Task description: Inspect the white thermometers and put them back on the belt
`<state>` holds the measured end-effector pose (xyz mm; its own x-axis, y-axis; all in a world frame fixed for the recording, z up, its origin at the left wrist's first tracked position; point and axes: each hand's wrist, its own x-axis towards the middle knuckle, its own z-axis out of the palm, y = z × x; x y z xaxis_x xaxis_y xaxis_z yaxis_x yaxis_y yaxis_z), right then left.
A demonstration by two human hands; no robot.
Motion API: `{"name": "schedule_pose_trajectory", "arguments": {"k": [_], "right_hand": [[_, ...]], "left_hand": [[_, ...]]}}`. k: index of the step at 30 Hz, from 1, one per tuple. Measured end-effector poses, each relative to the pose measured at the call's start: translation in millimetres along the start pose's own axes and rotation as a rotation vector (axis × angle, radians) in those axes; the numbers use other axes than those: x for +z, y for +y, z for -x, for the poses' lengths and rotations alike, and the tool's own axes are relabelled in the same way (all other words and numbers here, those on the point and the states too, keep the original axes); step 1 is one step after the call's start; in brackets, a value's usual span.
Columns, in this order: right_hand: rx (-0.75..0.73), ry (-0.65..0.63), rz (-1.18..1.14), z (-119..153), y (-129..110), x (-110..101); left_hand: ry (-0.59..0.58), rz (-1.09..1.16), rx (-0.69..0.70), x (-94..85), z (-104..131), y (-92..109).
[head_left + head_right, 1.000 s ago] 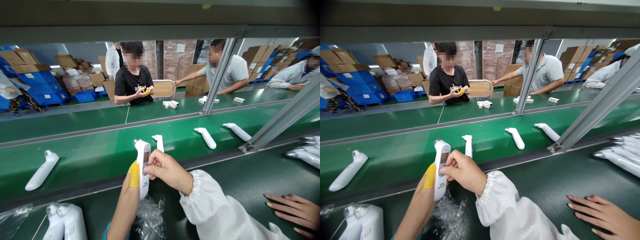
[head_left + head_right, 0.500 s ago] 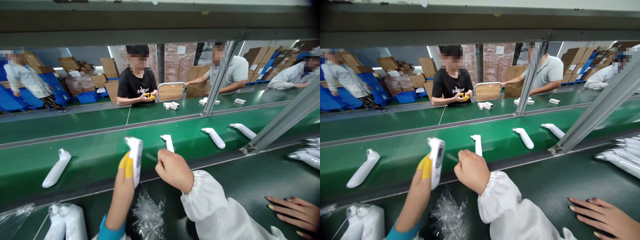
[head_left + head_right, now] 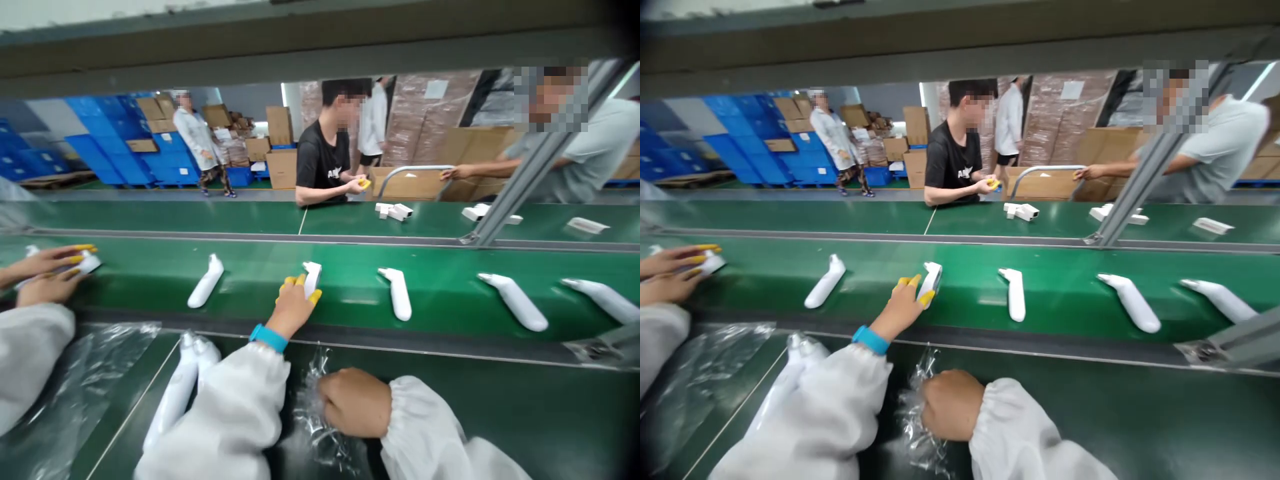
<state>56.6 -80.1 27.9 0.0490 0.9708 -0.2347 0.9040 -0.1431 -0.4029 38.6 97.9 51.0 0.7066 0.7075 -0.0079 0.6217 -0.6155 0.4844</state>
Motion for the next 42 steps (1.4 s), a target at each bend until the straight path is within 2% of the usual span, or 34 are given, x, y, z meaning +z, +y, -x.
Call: {"name": "schedule_pose_trajectory", "arguments": {"k": [2,3,5,6,8,10,14,16,18,20,23,25,27,29,36,42], "right_hand": [[-0.026,-0.010,-0.002,0,3,-1],[-0.027,-0.018,-0.002,0,3,-1],[-0.006,-0.030,-0.006,-2,2,0],[0.008,-0.031,-0.010,-3,2,2],[0.029,-0.025,-0.020,-5,0,4],[0.035,-0.015,-0.023,-5,0,6],[0.016,0.000,-0.024,5,5,0],[0.024,0.033,-0.051,13,8,-11],[0.053,0.159,-0.186,19,6,-26],[0.062,0.378,-0.458,21,0,-40],[0.004,0.634,-0.911,14,-13,-52],[-0.004,0.688,-1.132,7,-17,-55],[0.017,0.692,-1.264,3,-16,-56],[0.030,0.672,-1.319,3,-11,-57],[0.059,0.594,-1.209,9,-3,-58],[0.034,0.496,-1.270,7,2,-58]], "left_hand": [[0.008,-0.015,0.093,-25.0,48,-27],[0.061,-0.039,0.085,-36.8,72,-46],[0.260,-0.212,-0.031,-55.1,114,-86],[0.283,-0.326,-0.103,-60.3,128,-104],[0.264,-0.457,-0.132,-61.7,143,-130],[0.183,-0.517,-0.139,-54.5,143,-137],[0.036,-0.498,-0.155,-43.6,127,-122],[0.052,-0.352,-0.200,-45.6,122,-110],[0.131,-0.032,-0.230,-47.7,120,-95],[0.154,0.427,-0.220,-44.3,119,-73],[0.069,1.042,-0.171,-27.7,117,-33],[0.022,1.228,-0.153,-14.7,114,-10],[-0.015,1.269,-0.126,-5.0,111,5],[-0.046,1.260,-0.127,0.1,108,11],[-0.020,1.190,-0.042,1.7,111,10],[-0.014,1.168,-0.071,0.1,115,13]]}}
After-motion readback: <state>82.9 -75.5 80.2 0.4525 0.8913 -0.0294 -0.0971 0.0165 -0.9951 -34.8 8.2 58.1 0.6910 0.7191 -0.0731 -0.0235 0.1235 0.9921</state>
